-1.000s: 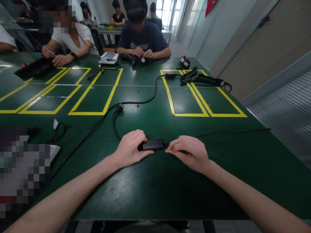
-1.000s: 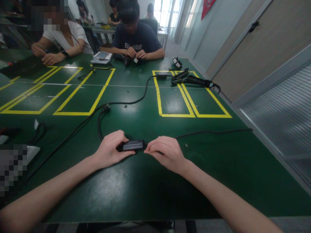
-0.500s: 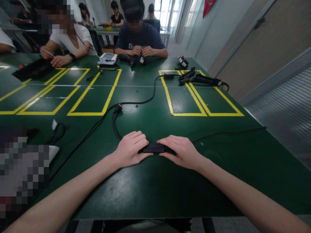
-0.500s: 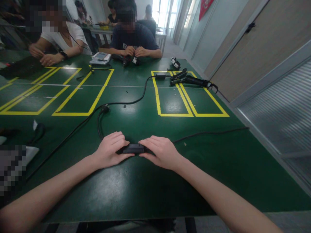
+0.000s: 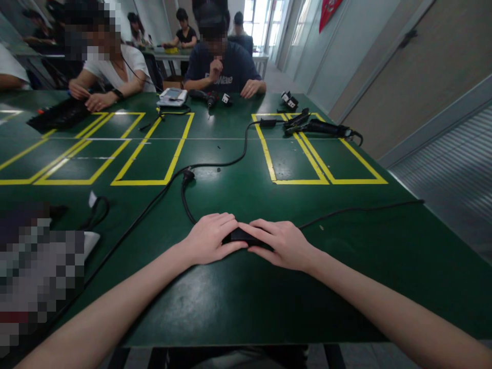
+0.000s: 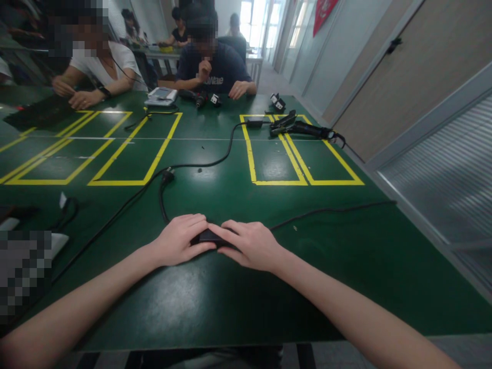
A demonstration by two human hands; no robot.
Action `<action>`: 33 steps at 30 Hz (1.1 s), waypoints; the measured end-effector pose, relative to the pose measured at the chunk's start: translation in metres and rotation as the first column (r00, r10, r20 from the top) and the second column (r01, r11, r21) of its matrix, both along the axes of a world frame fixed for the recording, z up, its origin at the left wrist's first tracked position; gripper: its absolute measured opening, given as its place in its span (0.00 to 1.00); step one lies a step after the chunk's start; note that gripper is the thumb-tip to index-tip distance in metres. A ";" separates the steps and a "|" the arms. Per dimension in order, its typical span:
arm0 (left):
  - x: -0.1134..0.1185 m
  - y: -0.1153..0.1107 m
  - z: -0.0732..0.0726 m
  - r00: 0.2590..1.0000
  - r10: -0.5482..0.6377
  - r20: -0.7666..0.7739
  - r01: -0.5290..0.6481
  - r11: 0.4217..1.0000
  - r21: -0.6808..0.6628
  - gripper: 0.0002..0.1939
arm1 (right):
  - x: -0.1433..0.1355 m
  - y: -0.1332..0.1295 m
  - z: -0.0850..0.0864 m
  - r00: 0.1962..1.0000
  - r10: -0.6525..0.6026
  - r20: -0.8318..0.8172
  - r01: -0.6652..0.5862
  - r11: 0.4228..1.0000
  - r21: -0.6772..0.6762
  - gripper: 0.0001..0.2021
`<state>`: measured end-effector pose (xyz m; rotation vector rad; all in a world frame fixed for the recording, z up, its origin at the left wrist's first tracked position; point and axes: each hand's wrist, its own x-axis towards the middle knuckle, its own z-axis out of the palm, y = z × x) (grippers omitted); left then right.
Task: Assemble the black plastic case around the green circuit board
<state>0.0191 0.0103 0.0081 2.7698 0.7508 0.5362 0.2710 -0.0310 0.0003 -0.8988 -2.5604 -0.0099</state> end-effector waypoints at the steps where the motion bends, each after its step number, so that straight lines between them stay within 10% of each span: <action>1: 0.000 0.001 0.001 1.000 -0.007 -0.003 0.007 1.000 -0.009 0.28 | 0.000 0.000 -0.001 1.000 -0.009 0.027 0.009 1.000 0.005 0.22; 13: 0.003 0.004 -0.001 1.000 -0.003 0.002 0.003 0.990 -0.140 0.24 | 0.002 0.004 0.000 0.976 -0.004 0.216 -0.040 0.979 0.201 0.22; 20: -0.003 0.006 -0.007 0.962 -0.022 0.272 -0.023 0.986 0.163 0.30 | 0.041 0.028 0.008 0.987 -0.158 -0.023 0.158 0.945 0.287 0.24; 24: -0.004 0.007 -0.009 0.976 -0.053 0.211 0.021 0.989 0.149 0.28 | 0.092 0.053 0.014 0.836 -0.440 -0.328 0.539 0.771 0.339 0.26; 28: -0.003 0.007 -0.010 0.990 -0.098 0.101 0.101 0.995 -0.023 0.25 | 0.146 0.068 0.022 0.499 -0.653 -0.570 0.853 0.486 0.190 0.28; 33: -0.003 0.006 -0.009 0.993 -0.087 0.075 0.092 0.993 -0.074 0.16 | 0.179 0.072 0.021 0.205 -0.868 -0.452 0.965 0.255 -0.052 0.31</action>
